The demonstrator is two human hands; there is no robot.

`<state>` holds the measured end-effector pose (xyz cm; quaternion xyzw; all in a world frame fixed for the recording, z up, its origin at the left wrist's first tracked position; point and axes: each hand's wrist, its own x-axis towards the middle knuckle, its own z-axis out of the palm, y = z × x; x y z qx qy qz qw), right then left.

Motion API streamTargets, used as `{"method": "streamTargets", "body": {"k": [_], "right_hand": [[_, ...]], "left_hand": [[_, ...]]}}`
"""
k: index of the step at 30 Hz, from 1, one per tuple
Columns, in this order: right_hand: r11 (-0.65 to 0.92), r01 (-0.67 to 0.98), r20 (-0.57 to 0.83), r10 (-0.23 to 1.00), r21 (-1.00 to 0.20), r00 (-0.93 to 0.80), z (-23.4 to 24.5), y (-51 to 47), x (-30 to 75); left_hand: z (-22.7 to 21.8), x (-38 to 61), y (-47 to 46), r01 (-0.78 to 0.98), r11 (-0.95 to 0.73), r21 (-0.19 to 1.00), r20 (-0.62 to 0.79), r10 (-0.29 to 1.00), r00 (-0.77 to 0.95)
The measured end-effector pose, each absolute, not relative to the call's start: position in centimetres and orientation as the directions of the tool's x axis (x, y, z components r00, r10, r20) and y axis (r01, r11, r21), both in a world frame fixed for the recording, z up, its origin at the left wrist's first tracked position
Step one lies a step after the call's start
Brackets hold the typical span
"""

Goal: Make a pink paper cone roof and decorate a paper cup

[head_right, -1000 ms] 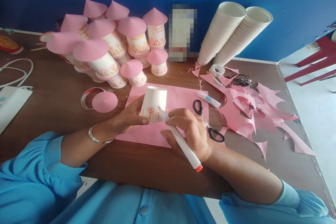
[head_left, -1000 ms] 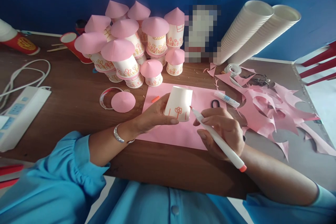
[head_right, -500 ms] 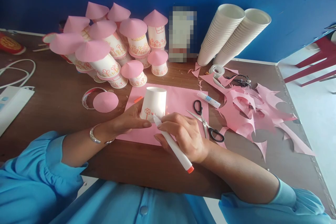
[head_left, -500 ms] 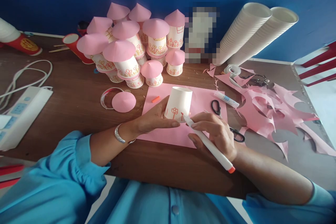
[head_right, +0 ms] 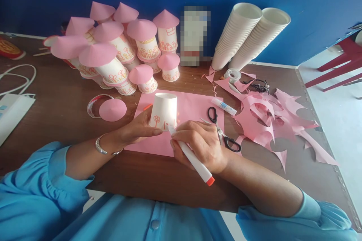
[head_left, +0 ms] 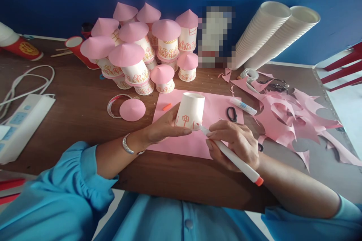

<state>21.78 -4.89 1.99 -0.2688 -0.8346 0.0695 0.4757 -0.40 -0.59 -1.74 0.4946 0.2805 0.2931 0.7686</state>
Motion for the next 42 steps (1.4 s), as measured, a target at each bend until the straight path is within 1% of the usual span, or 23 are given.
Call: {"method": "streamTargets", "body": {"k": [3,8,14,19,25,28,32,35,42], "right_hand": [[0.847,0.387,0.756,0.512,-0.365,-0.408,2.0,-4.9,21.9],[0.845,0.396,0.753,0.514,-0.360,-0.411,1.8,-5.0,21.9],[0.852,0.377,0.756,0.506,-0.362,-0.415,1.8,-5.0,21.8],[0.852,0.383,0.752,0.505,-0.357,-0.423,1.9,-5.1,21.9],[0.858,0.364,0.760,0.498,-0.363,-0.417,1.6,-5.1,21.9],[0.864,0.339,0.771,0.490,-0.372,-0.406,1.3,-5.0,21.9],[0.875,0.311,0.764,0.478,-0.370,-0.434,1.1,-5.0,21.9],[0.873,0.320,0.756,0.481,-0.368,-0.444,1.1,-5.1,21.9],[0.870,0.328,0.734,0.488,-0.367,-0.472,1.1,-5.2,21.9]], "left_hand": [[-2.2,-0.5,-0.5,-0.179,0.349,0.920,-0.142,0.722,0.678],[-2.8,-0.6,-0.5,-0.226,0.348,0.910,-0.104,0.718,0.689],[-2.7,-0.5,-0.5,-0.265,0.359,0.895,-0.072,0.701,0.710],[-2.8,-0.5,-0.5,-0.247,0.357,0.901,-0.080,0.697,0.712],[-2.9,-0.6,-0.5,-0.261,0.367,0.893,-0.098,0.723,0.683],[-2.5,-0.4,-0.6,-0.299,0.354,0.886,-0.049,0.713,0.700],[-2.1,-0.3,-0.6,-0.336,0.340,0.878,0.016,0.682,0.731],[-2.0,-0.3,-0.5,-0.309,0.325,0.894,-0.002,0.691,0.723],[-1.4,0.0,-0.8,-0.173,0.343,0.923,-0.137,0.714,0.686]]}}
